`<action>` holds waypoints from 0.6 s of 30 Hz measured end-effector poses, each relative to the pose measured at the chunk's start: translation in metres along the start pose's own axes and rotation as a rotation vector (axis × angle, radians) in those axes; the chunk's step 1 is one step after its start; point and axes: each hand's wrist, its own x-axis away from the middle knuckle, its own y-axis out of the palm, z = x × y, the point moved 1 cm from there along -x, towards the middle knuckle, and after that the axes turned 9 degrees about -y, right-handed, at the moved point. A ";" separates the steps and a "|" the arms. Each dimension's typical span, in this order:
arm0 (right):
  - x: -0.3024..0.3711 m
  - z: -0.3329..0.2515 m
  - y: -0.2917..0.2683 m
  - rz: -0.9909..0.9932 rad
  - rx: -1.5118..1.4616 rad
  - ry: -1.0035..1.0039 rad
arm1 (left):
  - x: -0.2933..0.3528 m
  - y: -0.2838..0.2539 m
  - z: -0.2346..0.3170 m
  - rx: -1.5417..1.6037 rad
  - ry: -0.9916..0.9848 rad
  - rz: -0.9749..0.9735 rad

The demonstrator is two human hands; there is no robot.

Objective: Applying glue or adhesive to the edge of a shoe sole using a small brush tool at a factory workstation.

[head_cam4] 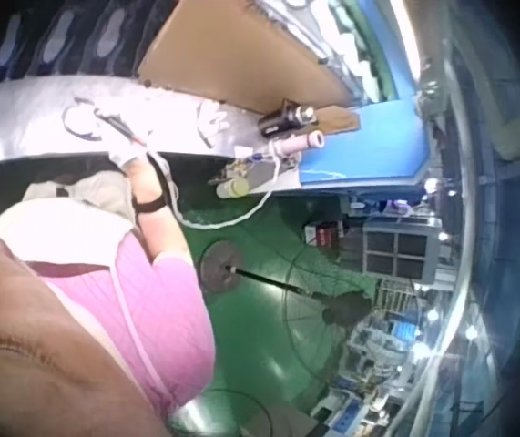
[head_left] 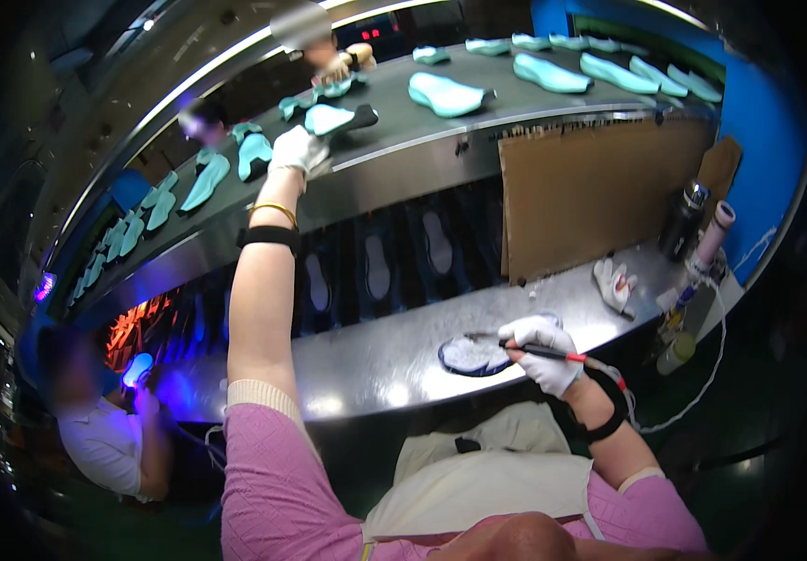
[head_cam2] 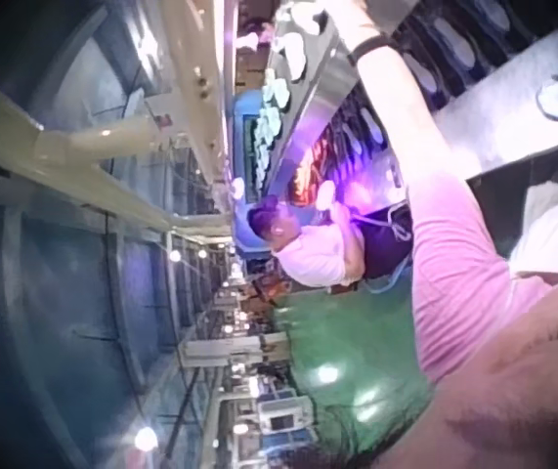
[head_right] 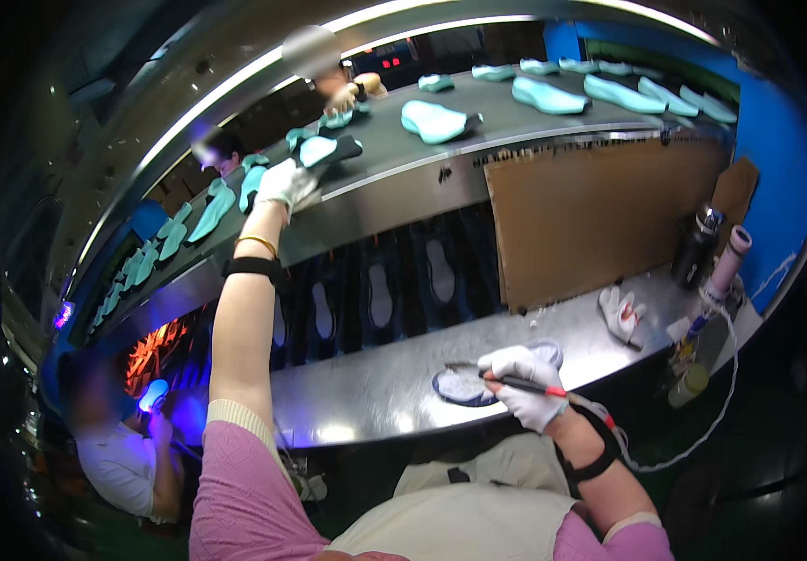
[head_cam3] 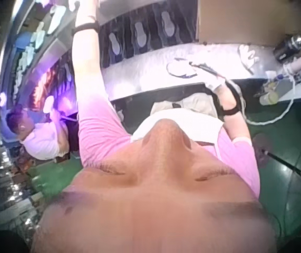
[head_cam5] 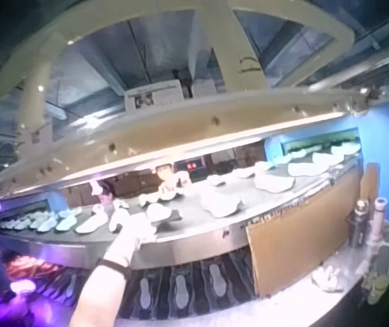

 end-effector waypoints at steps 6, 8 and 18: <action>0.016 0.024 -0.006 0.067 0.026 0.029 | 0.007 -0.028 -0.026 -1.271 0.368 0.675; 0.011 0.017 -0.006 0.059 0.009 0.056 | 0.004 -0.049 -0.028 -1.319 0.140 0.690; 0.003 0.026 0.011 -0.040 -0.021 0.069 | 0.066 -0.031 -0.015 -1.009 0.742 0.312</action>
